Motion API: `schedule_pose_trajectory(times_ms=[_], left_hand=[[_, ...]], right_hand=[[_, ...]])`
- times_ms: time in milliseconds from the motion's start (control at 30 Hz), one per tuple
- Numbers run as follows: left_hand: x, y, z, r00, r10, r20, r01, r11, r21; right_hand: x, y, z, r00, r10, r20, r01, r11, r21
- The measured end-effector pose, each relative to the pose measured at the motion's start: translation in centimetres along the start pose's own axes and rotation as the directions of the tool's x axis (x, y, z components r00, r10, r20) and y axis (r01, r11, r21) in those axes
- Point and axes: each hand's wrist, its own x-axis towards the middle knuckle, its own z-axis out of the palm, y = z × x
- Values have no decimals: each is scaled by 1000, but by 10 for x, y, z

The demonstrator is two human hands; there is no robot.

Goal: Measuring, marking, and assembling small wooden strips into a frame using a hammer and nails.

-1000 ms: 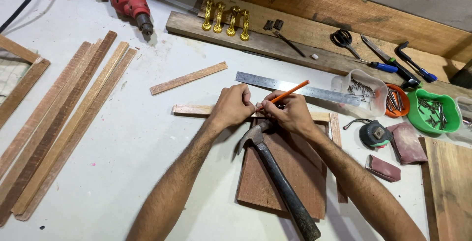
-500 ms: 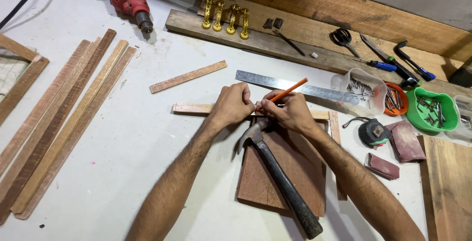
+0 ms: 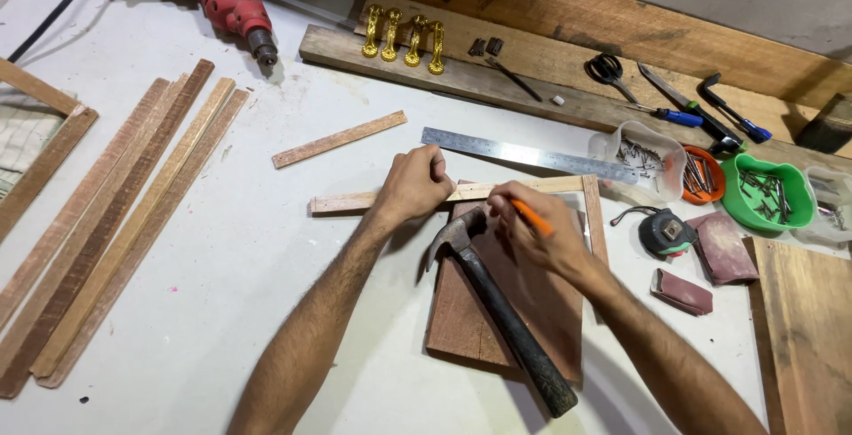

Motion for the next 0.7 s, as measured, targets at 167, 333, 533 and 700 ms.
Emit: schedule_pose_trajectory(times_ms=[167, 333, 533, 700], left_hand=[[-15, 17, -10, 990, 87, -110, -90, 996, -20], [-29, 24, -5, 970, 142, -198, -142, 990, 13], [-52, 30, 5, 955, 145, -260, -140, 989, 37], [-65, 36, 19, 941, 60, -334, -41, 997, 64]], right_hand=[[-62, -30, 16, 956, -291, 42, 294, 938, -183], [-93, -34, 30, 986, -149, 72, 162, 961, -224], [-119, -6, 22, 978, -205, -43, 197, 971, -138], [-167, 28, -15, 959, -218, -181, 180, 962, -206]])
